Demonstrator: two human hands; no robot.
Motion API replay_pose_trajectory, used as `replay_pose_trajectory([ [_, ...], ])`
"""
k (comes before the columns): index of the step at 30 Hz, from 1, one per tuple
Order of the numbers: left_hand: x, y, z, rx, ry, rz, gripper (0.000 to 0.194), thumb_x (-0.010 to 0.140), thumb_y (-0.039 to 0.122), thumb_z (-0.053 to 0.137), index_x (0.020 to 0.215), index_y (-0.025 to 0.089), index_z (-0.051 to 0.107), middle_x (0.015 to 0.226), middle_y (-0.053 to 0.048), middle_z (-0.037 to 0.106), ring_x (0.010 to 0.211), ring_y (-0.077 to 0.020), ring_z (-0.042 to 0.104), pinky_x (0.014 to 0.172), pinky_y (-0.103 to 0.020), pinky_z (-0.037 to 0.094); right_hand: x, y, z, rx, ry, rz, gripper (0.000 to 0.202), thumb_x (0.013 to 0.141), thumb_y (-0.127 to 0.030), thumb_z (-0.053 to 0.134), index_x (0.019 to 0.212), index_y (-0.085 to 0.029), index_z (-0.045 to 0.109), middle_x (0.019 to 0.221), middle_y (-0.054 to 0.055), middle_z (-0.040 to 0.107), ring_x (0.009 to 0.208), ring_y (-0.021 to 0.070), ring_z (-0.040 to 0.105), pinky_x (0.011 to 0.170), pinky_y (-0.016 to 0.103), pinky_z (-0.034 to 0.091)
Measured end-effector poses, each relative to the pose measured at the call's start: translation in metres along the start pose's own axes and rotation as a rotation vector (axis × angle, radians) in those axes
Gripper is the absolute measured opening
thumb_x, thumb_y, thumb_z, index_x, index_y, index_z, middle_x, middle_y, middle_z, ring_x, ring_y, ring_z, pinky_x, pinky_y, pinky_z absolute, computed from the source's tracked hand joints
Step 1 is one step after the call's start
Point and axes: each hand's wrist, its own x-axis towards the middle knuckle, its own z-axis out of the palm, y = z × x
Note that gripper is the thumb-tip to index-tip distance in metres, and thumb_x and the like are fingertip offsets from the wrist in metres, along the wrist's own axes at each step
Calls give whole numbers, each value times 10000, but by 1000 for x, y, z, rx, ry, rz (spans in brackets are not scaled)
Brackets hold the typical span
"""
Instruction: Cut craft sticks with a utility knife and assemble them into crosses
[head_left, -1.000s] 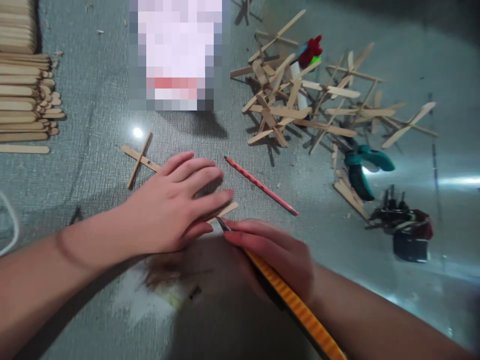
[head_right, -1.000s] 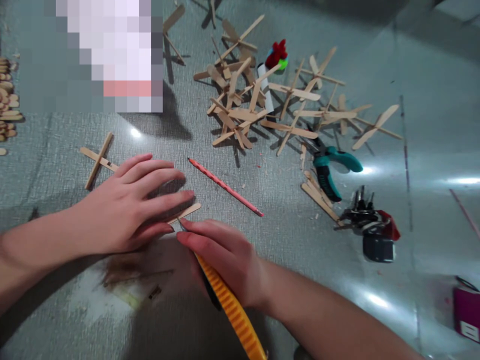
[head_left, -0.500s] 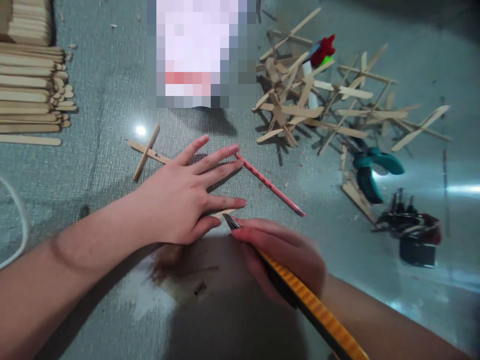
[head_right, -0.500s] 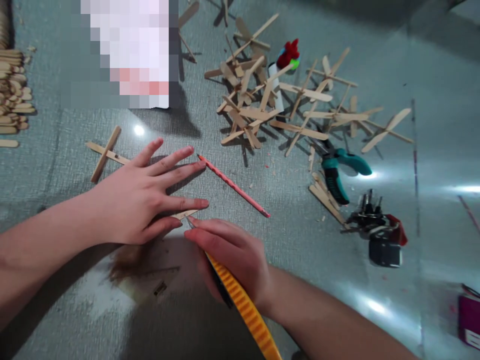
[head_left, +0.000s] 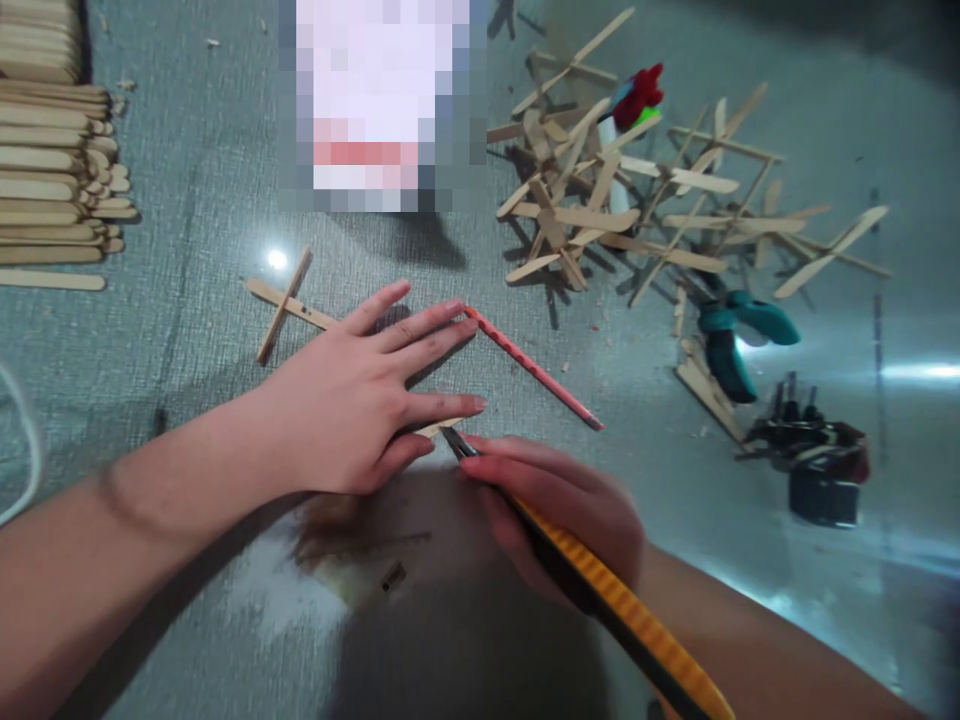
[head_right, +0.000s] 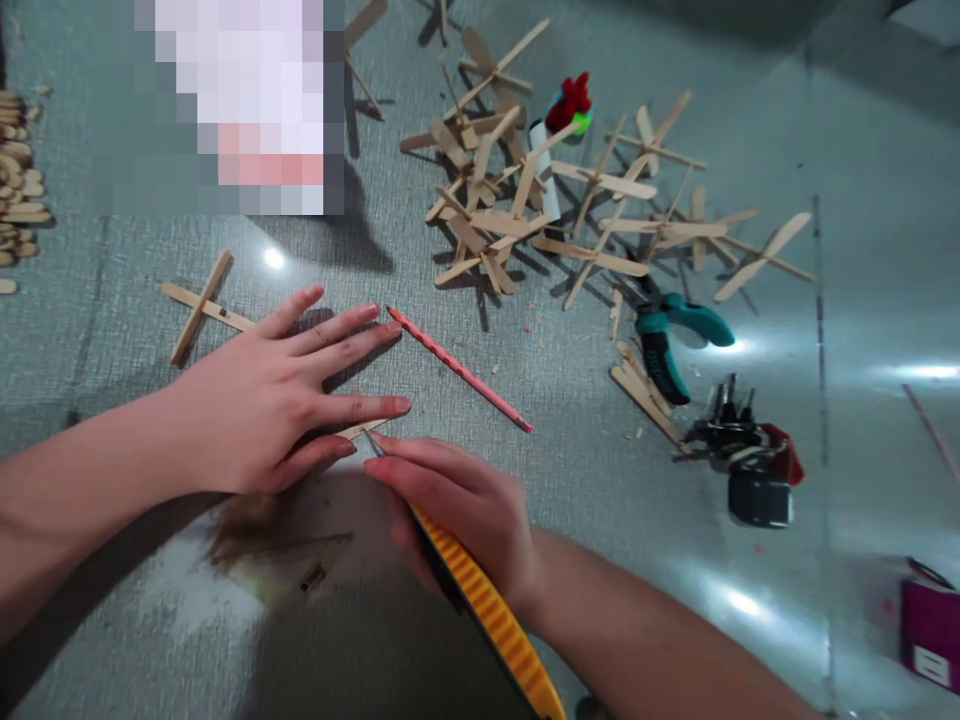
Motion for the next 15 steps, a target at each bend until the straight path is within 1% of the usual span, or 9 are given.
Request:
replay_pose_trajectory([
  [3,1,0,-2,11,-48,-14,491,985,341,654,1475,332,623,1730,-73,394,1625,-353,310,1303,-667,172,1,-1,0,6,-5,-12,307,882,-86,639,1126,-235,750,1036,72,838,867,196,834,818,249,699],
  [6,1,0,-1,23,-55,-7,478,1003,347,626,1481,345,617,1734,-68,387,1626,-349,310,1303,-657,181,-1,-1,1,-13,-6,-16,318,875,-66,635,1124,-233,743,1039,72,835,861,180,831,817,228,692],
  [10,0,-1,3,39,-15,0,474,1003,343,607,1477,364,624,1727,-70,396,1610,-351,345,1308,-645,180,-4,-2,1,-20,-33,4,351,882,-64,626,1174,-229,731,1082,83,823,908,186,827,843,246,692],
  [13,-1,-1,6,34,24,2,473,989,361,614,1461,366,633,1714,-59,418,1600,-369,361,1300,-665,193,-3,-3,0,-10,-61,11,360,879,-78,632,1190,-235,721,1106,87,820,918,206,828,829,277,702],
  [15,-2,1,6,37,39,-6,463,987,345,611,1448,355,643,1707,-50,431,1599,-380,360,1297,-673,195,-3,-4,0,3,-66,11,337,888,-93,616,1179,-233,715,1085,88,822,910,210,827,812,281,705],
])
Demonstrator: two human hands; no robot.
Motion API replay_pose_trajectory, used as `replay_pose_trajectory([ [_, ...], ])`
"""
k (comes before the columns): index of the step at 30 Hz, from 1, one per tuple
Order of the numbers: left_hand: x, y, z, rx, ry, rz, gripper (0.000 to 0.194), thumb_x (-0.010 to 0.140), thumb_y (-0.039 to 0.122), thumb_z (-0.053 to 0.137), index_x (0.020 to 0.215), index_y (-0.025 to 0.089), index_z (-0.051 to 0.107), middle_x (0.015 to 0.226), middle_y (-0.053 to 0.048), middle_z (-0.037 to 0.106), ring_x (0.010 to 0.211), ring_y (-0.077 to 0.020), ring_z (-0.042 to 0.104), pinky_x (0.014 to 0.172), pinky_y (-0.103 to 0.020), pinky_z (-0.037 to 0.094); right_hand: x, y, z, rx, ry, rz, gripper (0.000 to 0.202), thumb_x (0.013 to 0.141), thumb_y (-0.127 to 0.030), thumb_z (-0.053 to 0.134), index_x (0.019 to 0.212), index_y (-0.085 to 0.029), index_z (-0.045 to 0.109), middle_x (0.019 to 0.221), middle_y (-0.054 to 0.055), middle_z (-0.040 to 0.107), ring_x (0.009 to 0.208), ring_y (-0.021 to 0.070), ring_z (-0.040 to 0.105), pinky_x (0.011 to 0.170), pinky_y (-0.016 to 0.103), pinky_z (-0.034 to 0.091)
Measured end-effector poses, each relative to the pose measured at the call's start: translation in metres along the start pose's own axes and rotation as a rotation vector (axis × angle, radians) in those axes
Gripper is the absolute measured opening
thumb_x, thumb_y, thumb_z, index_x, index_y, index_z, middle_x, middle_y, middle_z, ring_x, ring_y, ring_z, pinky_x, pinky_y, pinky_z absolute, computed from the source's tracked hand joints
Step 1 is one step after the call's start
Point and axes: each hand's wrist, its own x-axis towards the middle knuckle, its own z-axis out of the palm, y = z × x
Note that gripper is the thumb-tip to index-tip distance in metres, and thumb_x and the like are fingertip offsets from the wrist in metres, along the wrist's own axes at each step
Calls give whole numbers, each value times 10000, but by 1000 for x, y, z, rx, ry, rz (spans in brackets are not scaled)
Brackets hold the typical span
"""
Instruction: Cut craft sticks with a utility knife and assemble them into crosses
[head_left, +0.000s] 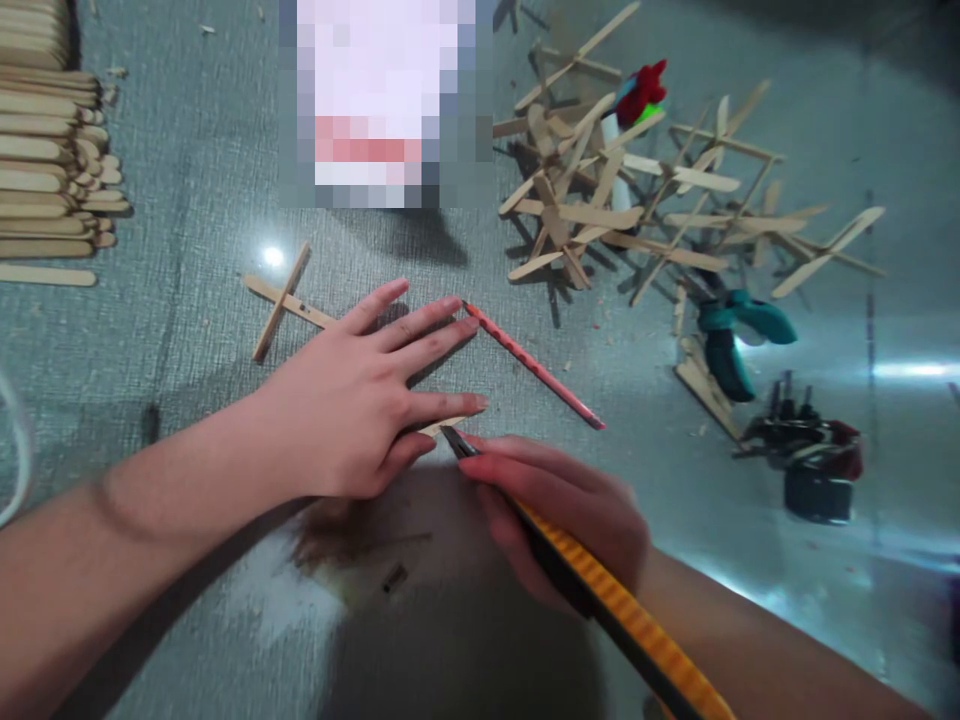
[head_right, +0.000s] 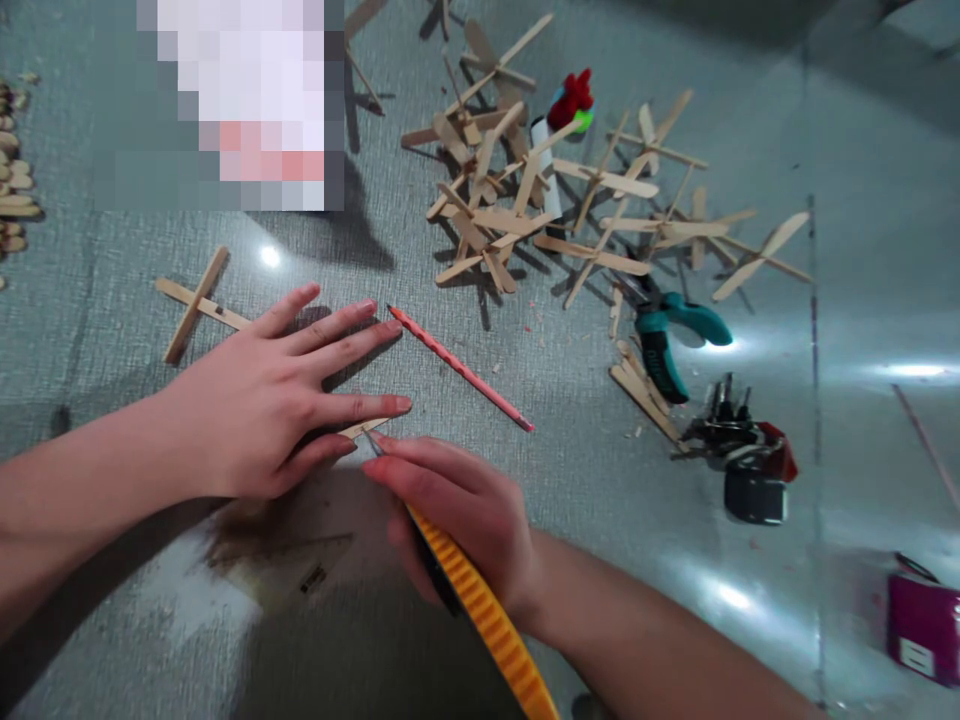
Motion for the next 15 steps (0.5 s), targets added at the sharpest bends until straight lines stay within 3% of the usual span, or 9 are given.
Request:
replay_pose_trajectory([
  [15,0,0,4,-20,2,-7,461,1000,330,595,1458,351,641,1710,-80,427,1605,-349,362,1307,-634,222,-6,3,5,-51,61,-14,352,881,-79,632,1170,-237,757,1114,85,833,912,210,834,880,275,694],
])
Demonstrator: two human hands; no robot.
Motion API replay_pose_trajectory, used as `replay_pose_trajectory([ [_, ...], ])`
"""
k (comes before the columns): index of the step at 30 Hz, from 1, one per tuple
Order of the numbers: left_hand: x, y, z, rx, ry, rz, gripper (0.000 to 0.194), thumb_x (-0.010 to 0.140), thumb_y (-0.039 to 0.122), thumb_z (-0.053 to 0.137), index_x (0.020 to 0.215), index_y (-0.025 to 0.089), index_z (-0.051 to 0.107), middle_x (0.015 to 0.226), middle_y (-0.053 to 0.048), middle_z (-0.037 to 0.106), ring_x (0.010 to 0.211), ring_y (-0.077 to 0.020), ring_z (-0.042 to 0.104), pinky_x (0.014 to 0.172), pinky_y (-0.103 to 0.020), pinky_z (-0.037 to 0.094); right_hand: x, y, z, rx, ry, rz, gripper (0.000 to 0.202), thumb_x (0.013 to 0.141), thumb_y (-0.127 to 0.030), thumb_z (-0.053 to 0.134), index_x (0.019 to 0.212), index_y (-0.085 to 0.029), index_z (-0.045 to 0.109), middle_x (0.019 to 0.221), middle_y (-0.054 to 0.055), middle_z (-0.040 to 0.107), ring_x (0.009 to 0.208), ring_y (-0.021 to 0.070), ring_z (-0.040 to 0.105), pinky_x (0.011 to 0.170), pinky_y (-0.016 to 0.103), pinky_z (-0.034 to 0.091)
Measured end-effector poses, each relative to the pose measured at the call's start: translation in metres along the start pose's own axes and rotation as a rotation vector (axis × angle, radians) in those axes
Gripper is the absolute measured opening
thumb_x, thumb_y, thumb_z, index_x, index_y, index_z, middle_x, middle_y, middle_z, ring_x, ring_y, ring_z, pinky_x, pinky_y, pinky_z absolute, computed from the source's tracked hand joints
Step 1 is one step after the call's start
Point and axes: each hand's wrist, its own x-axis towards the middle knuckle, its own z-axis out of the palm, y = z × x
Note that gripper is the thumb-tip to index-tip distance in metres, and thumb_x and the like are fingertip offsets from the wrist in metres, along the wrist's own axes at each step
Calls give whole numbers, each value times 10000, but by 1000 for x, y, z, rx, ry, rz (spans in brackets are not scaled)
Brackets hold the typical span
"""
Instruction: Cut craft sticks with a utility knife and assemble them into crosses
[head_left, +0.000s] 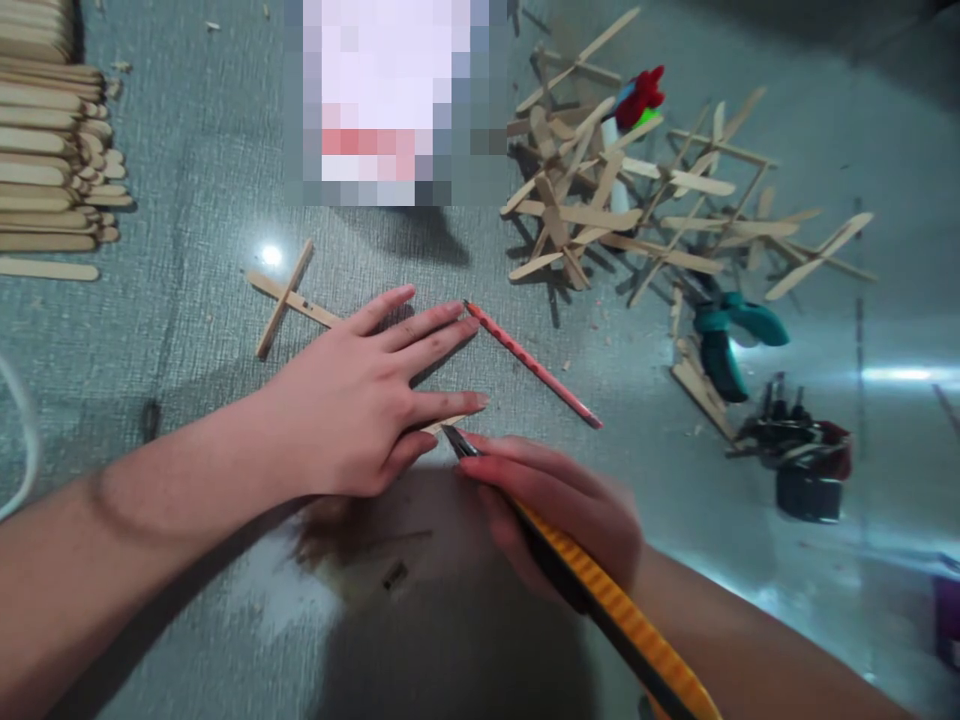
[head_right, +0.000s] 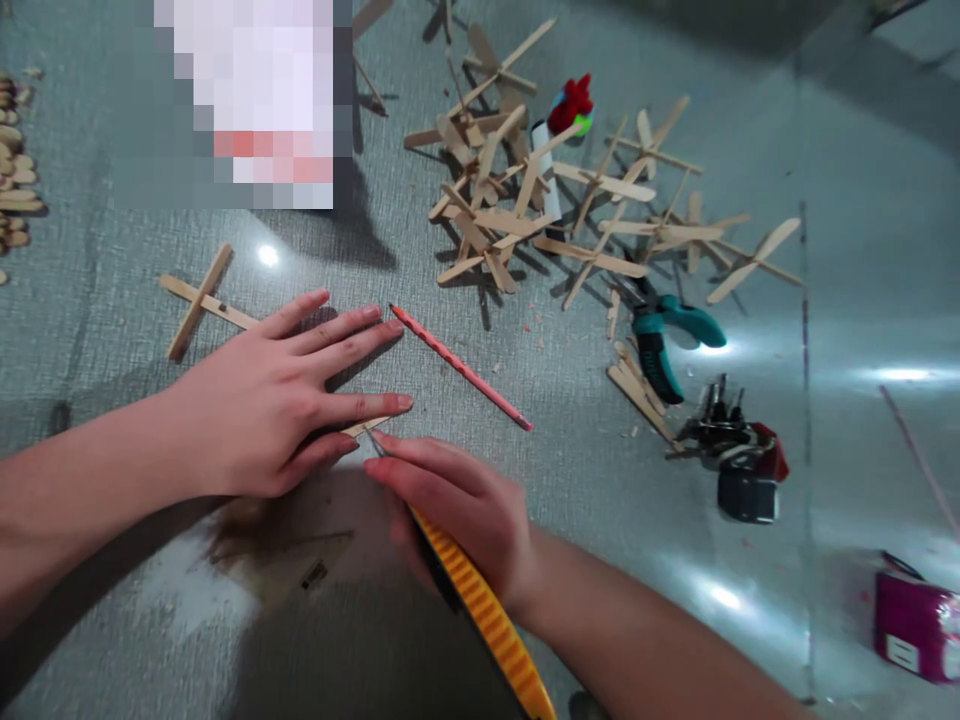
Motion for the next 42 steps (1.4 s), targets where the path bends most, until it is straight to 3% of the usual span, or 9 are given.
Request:
replay_pose_trajectory([
  [6,1,-1,1,5,26,28,467,971,375,637,1437,348,665,1699,-116,440,1583,-375,400,1283,-681,264,0,-1,1,29,6,29,489,870,-49,633,1281,-289,744,1144,48,832,927,212,835,873,292,699],
  [13,0,-2,1,-12,18,10,466,995,342,599,1458,349,645,1705,-95,435,1577,-356,409,1291,-650,254,1,-1,1,33,-3,26,437,903,-75,622,1269,-282,740,1160,62,823,943,210,828,863,292,705],
  [21,-1,4,-2,15,-3,-39,436,1023,355,536,1444,354,651,1705,-56,434,1576,-370,401,1299,-658,204,4,-4,-4,52,-51,1,247,912,-145,606,1123,-172,732,1079,132,813,939,216,822,869,274,688],
  [24,-1,5,-4,18,-8,-44,430,1047,361,525,1464,359,631,1721,-62,410,1589,-357,383,1300,-654,200,0,-4,-4,53,-47,-26,251,909,-133,593,1113,-147,738,1120,162,805,974,221,818,880,287,687],
  [31,0,1,0,7,21,-12,434,1023,396,566,1444,347,665,1700,-136,434,1573,-387,411,1270,-682,257,1,1,0,63,4,20,327,915,-86,619,1184,-234,730,1167,96,823,964,201,826,892,287,691],
  [36,1,2,-1,11,-6,-41,437,1028,420,620,1458,344,642,1716,-103,416,1596,-345,379,1295,-641,232,1,1,3,84,6,16,312,935,-136,633,1219,-215,734,1178,110,822,975,216,827,897,300,689],
  [42,-1,3,1,53,21,-31,427,1018,401,640,1443,360,649,1711,-87,428,1585,-338,401,1292,-633,256,0,1,4,66,18,7,364,894,-68,646,1215,-210,742,1186,118,819,995,217,823,940,303,682],
])
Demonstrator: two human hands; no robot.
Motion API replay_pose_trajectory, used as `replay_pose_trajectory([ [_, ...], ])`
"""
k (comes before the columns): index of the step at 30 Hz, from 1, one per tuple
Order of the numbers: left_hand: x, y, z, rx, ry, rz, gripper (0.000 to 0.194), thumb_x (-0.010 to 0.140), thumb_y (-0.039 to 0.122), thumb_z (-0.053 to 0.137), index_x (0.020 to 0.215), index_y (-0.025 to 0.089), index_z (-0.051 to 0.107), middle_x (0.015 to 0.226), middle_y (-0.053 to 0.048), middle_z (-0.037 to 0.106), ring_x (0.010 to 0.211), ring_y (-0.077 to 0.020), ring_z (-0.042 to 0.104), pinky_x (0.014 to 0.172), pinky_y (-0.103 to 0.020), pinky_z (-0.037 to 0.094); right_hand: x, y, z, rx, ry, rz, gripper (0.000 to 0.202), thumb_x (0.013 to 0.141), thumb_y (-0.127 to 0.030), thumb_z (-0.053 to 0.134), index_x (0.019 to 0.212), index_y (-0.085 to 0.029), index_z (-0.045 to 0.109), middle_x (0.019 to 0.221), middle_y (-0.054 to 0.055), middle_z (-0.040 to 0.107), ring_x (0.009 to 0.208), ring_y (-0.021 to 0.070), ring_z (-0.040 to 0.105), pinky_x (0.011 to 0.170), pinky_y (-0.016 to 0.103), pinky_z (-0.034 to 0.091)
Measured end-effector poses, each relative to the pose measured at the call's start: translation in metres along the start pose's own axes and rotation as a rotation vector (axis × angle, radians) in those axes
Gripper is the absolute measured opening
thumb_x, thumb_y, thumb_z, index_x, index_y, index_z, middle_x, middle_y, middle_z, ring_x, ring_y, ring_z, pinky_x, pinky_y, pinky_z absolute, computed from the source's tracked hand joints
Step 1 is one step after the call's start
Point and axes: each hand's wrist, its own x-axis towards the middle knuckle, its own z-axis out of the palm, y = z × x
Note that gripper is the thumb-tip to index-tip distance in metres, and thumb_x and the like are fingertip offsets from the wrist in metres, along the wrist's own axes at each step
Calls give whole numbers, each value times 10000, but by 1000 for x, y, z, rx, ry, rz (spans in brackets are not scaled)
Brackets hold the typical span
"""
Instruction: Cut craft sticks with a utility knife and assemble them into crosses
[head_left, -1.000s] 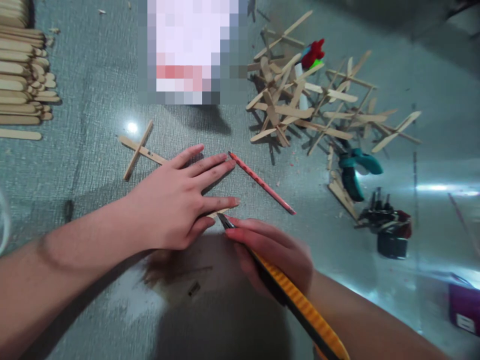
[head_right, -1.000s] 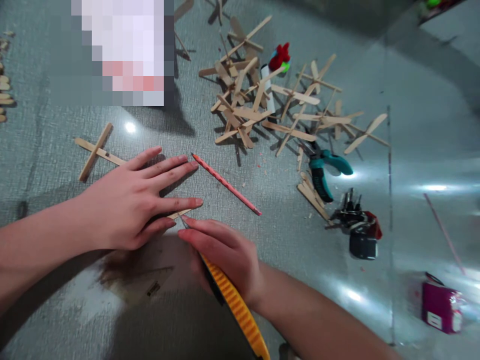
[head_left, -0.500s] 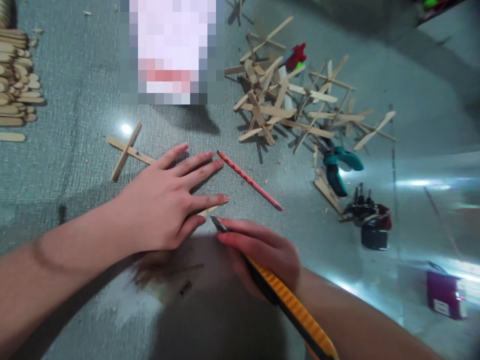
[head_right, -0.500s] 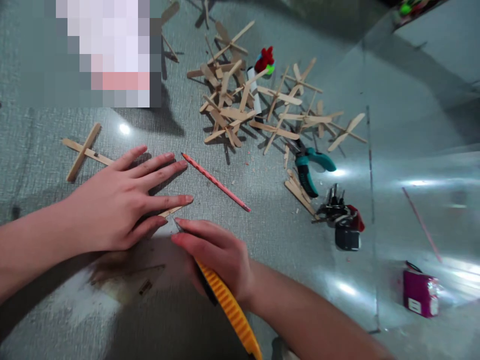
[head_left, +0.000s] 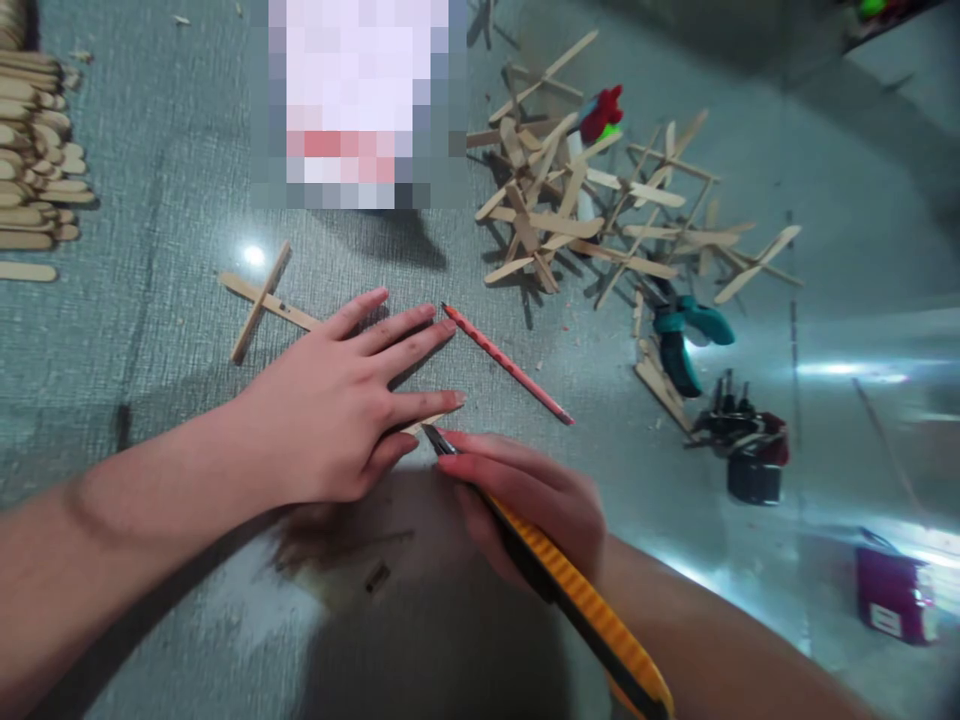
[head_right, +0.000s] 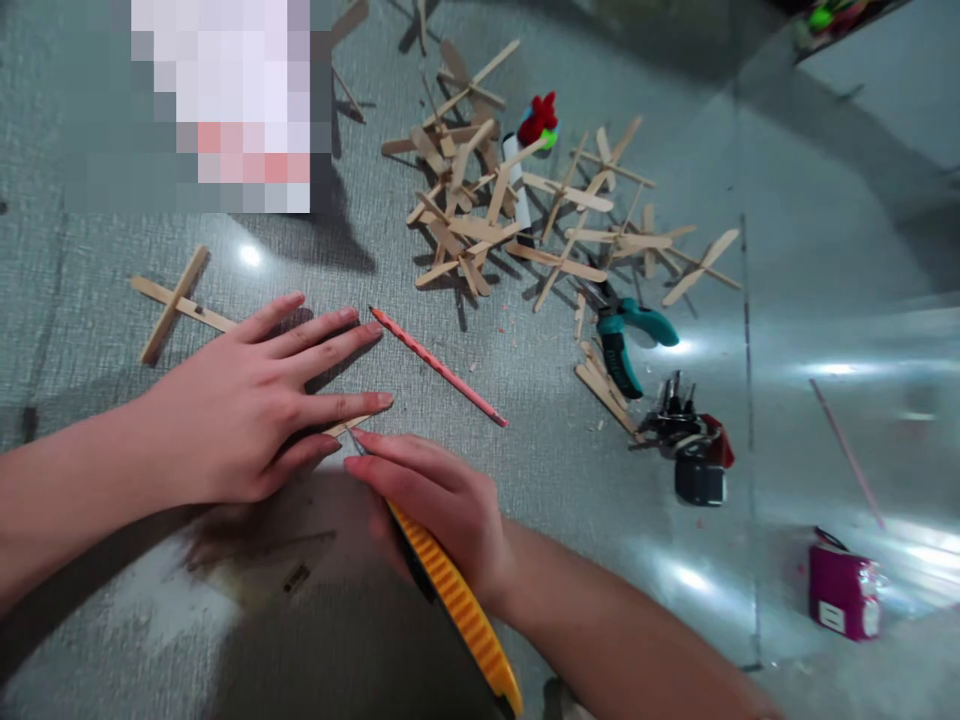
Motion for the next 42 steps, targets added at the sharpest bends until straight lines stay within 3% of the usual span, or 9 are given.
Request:
replay_pose_trajectory([
  [8,0,1,1,29,44,15,430,980,364,685,1408,330,661,1675,-80,483,1556,-341,451,1266,-650,321,-3,-1,0,-1,-37,17,369,968,-132,615,1307,-250,704,1239,102,799,1028,224,808,916,346,688],
  [15,0,4,-1,46,49,-4,403,1007,342,642,1409,325,662,1672,-83,487,1559,-330,447,1267,-665,302,5,-7,1,109,-43,73,253,940,-131,588,1152,-202,705,975,65,791,857,184,784,797,295,666],
  [22,0,1,0,54,23,36,432,1025,377,624,1453,318,638,1682,-113,467,1556,-342,449,1267,-649,319,-3,-5,-3,9,-27,12,309,930,-138,599,1204,-233,703,1169,116,809,1005,213,812,891,332,691],
  [26,-2,-2,3,68,116,144,402,1032,407,613,1393,240,671,1564,-135,598,1441,-305,583,1239,-551,418,2,-8,-12,-66,-4,-7,323,877,-98,634,1161,-233,708,1129,99,823,927,217,831,839,304,707],
  [29,-7,1,0,111,212,162,235,1065,305,567,1167,188,743,1247,-91,771,1162,-248,725,1067,-439,542,2,-8,-16,-85,30,11,328,856,-107,653,1158,-225,704,1099,99,824,875,228,835,780,308,716],
  [33,-14,16,-4,80,267,33,219,1053,192,568,931,168,748,893,-39,772,757,-191,695,679,-356,539,1,-4,-22,-128,25,19,330,866,-150,668,1184,-230,709,1079,114,818,850,251,826,748,353,722],
  [36,-18,28,-2,8,301,-84,267,1038,131,556,833,129,728,777,-50,727,653,-184,658,570,-357,512,3,-2,-25,-124,2,-25,289,923,-204,655,1209,-227,689,925,96,799,748,250,797,640,361,697],
  [40,-19,35,2,185,328,74,274,979,37,570,756,114,710,728,-66,704,595,-203,635,458,-372,437,5,0,-25,-75,-6,-36,165,993,-227,635,1152,-264,654,660,0,665,558,204,688,503,319,588],
  [42,-18,35,1,214,320,73,281,996,50,550,790,116,729,762,-65,726,605,-202,648,461,-369,450,5,0,-21,-48,1,-39,155,993,-203,646,1125,-284,650,633,-19,636,542,194,665,494,313,566],
])
